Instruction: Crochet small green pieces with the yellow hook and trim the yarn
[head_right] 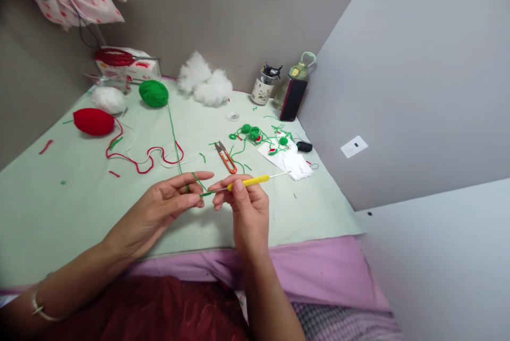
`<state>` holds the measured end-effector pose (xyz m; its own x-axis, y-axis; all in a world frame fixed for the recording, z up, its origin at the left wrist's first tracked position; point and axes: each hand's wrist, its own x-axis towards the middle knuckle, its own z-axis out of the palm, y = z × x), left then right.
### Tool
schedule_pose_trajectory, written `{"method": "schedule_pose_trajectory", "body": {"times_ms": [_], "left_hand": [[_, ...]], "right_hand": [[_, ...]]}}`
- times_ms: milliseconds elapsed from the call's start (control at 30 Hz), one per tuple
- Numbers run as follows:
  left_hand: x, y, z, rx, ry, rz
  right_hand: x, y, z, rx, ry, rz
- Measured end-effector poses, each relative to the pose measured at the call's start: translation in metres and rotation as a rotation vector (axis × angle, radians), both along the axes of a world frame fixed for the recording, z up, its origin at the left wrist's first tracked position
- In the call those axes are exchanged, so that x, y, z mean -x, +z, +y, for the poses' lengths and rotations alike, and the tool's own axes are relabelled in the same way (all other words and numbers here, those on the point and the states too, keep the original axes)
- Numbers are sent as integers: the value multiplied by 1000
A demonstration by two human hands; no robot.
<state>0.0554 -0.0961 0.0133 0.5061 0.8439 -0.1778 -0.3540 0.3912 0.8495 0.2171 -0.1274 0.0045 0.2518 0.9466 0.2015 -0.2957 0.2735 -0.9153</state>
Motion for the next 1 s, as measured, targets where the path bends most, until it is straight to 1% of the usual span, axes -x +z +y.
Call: {"method": "schedule_pose_trajectory", "body": {"times_ms": [167, 300, 433, 533, 667, 733, 833, 1000], "left_hand": [[1, 0, 1, -27, -7, 28], [3, -3, 0, -78, 9, 81], [4, -6, 0, -139, 34, 121], [4, -6, -1, -185, 68, 143], [3, -4, -3, -232, 130, 178], [2, -3, -4, -212, 142, 142], [0, -2, -5, -115, 116, 42], [-2, 3, -8, 49, 46, -78]], "right_hand": [[-1, -1, -3, -3, -17, -80], [-1, -3, -6, -28, -44, -145], [1, 0, -13, -81, -105, -294], [2, 3, -17, -156, -145, -481], [3, 0, -21, -354, -199, -705], [4, -4, -21, -459, -224, -798], [5, -11, -20, -562, -251, -917], [6, -21, -20, -579, -317, -977]]}}
